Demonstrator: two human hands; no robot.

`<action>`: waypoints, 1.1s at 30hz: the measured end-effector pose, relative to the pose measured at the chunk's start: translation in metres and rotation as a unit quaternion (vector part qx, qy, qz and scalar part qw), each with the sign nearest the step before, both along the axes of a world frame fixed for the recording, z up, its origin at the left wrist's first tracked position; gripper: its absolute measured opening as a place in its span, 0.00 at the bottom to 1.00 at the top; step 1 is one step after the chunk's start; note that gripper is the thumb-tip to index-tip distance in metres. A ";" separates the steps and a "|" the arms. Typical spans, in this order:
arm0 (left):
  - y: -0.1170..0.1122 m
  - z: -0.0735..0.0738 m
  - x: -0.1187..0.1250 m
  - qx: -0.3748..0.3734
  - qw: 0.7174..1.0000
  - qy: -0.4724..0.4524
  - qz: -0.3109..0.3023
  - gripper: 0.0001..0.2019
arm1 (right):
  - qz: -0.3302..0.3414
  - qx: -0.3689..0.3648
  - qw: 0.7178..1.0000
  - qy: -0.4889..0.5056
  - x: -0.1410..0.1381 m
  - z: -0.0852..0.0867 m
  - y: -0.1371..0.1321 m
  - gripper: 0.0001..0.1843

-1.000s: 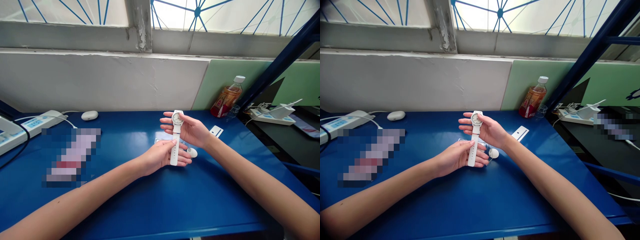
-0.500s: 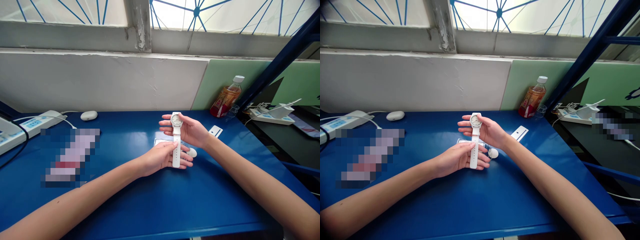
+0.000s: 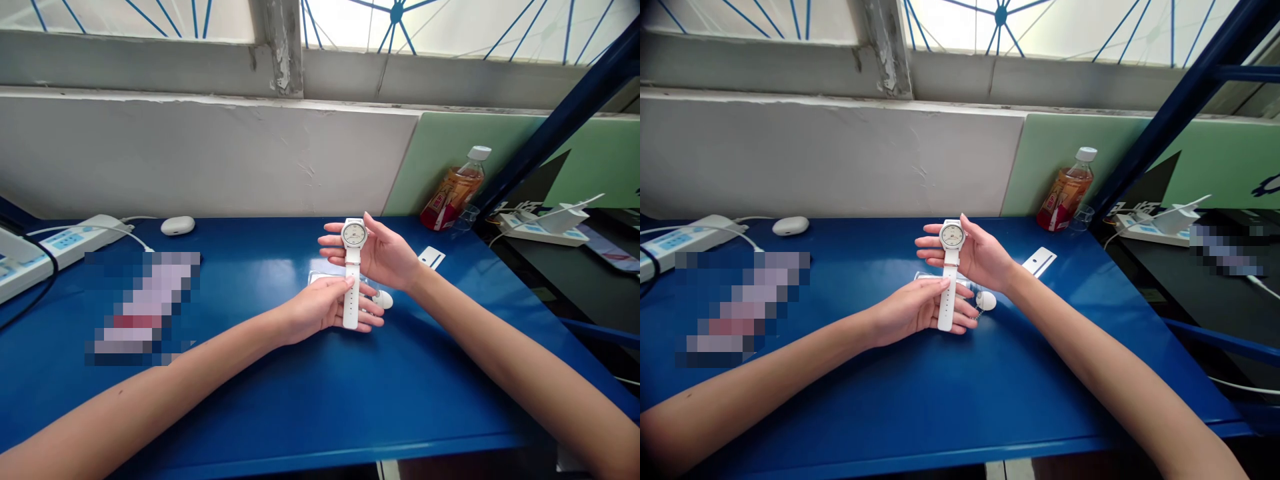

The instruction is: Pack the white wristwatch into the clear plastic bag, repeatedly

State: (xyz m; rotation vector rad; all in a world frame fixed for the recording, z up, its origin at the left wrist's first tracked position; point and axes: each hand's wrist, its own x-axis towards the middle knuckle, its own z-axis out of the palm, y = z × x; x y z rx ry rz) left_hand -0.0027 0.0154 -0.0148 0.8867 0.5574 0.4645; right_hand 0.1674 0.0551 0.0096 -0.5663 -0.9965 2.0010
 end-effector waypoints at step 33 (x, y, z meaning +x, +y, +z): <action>0.001 0.006 0.002 0.005 0.999 0.008 0.033 0.16 | -0.022 -0.002 0.999 0.034 0.002 0.004 0.000 0.28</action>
